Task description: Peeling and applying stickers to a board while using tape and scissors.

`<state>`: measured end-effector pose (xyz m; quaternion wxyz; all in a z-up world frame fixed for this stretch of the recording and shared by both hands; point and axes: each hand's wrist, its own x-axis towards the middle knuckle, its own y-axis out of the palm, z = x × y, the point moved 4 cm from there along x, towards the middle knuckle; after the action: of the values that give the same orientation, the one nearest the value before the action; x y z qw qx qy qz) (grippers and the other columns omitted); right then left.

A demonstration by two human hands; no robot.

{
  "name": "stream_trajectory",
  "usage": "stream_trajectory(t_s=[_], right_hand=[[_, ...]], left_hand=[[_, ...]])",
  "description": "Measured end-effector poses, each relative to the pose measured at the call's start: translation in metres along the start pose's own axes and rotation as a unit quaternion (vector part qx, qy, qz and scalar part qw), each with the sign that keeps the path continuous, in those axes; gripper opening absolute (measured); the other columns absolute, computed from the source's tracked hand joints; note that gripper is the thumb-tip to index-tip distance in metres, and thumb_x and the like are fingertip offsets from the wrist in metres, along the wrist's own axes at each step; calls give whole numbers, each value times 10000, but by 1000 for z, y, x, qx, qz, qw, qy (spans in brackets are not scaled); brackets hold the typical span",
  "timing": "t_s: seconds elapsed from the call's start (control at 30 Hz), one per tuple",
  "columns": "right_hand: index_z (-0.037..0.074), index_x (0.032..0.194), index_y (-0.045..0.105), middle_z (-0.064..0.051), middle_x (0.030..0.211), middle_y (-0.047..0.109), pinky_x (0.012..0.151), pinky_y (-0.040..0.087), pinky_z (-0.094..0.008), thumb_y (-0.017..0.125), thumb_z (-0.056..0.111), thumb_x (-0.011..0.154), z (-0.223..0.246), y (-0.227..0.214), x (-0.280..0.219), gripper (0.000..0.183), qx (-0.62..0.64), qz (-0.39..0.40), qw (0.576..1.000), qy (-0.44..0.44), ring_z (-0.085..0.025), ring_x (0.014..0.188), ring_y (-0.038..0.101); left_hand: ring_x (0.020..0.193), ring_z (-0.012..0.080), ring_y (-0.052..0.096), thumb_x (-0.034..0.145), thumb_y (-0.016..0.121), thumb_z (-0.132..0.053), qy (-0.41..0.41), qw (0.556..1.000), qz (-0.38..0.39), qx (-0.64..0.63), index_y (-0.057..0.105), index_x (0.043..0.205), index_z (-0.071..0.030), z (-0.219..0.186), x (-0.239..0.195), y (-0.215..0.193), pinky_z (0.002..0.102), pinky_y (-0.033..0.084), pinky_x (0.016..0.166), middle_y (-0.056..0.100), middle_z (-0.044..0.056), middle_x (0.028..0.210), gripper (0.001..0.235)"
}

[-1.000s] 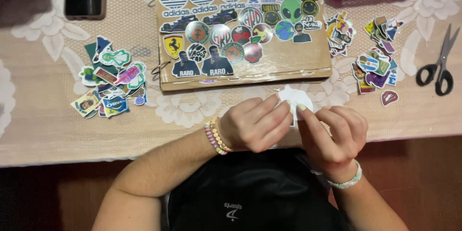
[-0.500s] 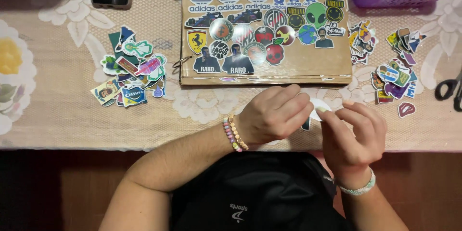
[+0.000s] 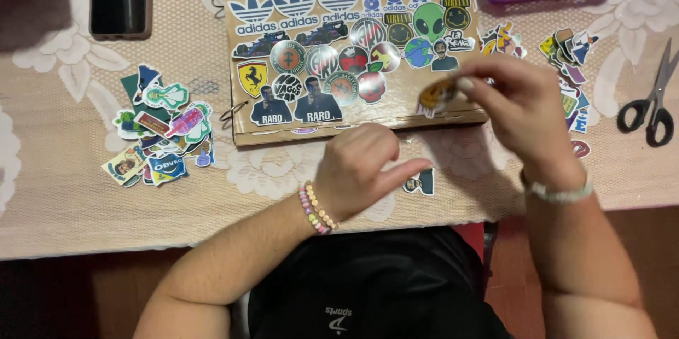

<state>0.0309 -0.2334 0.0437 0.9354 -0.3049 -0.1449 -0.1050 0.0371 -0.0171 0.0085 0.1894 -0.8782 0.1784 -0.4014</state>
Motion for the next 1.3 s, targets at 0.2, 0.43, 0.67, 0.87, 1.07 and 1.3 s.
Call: stream_trajectory(t_s=[0.2,0.43,0.67,0.87,1.07,1.3], right_hand=[[89,1237,490,-57,821,666,768,540,-221,710,24,933,-54,41,74,381,133,239,944,186,-103,810,662],[122,1185,483,-57,854,696,715,530,-251,738,26,907,-54,54,71,390,84,242,937,236,-117,788,671],[108,1117,501,-55,773,677,680,517,-234,753,16,913,-57,54,66,337,80,220,942,242,-109,751,668],[104,1102,533,-42,802,711,661,483,-250,764,67,920,-43,54,66,297,12,221,942,254,-107,753,670],[121,1062,555,-7,772,677,679,483,-239,769,60,926,-42,54,64,261,-6,216,950,227,-79,733,640],[125,1061,557,1,751,669,650,470,-226,789,51,911,-48,56,63,286,-4,211,954,211,-60,694,606]], left_hand=[[1170,384,579,970,670,-365,137,975,132,113,611,953,-16,-10,-6,23,493,468,1006,605,170,1144,355],[1322,384,495,891,572,-694,39,940,199,276,557,1309,-29,1,-11,31,478,386,1122,538,204,1401,786],[1287,364,500,824,567,-805,43,916,221,333,542,1327,-24,0,-11,34,461,382,1114,534,205,1386,929],[1319,366,492,785,614,-808,28,918,222,327,539,1339,-35,0,-13,36,461,367,1136,525,201,1415,954],[1346,358,484,789,614,-809,15,914,231,334,511,1356,-47,2,-15,39,455,364,1142,482,223,1464,955],[1327,354,469,752,684,-786,8,917,234,322,490,1345,-49,2,-12,37,450,366,1134,407,228,1519,965]])
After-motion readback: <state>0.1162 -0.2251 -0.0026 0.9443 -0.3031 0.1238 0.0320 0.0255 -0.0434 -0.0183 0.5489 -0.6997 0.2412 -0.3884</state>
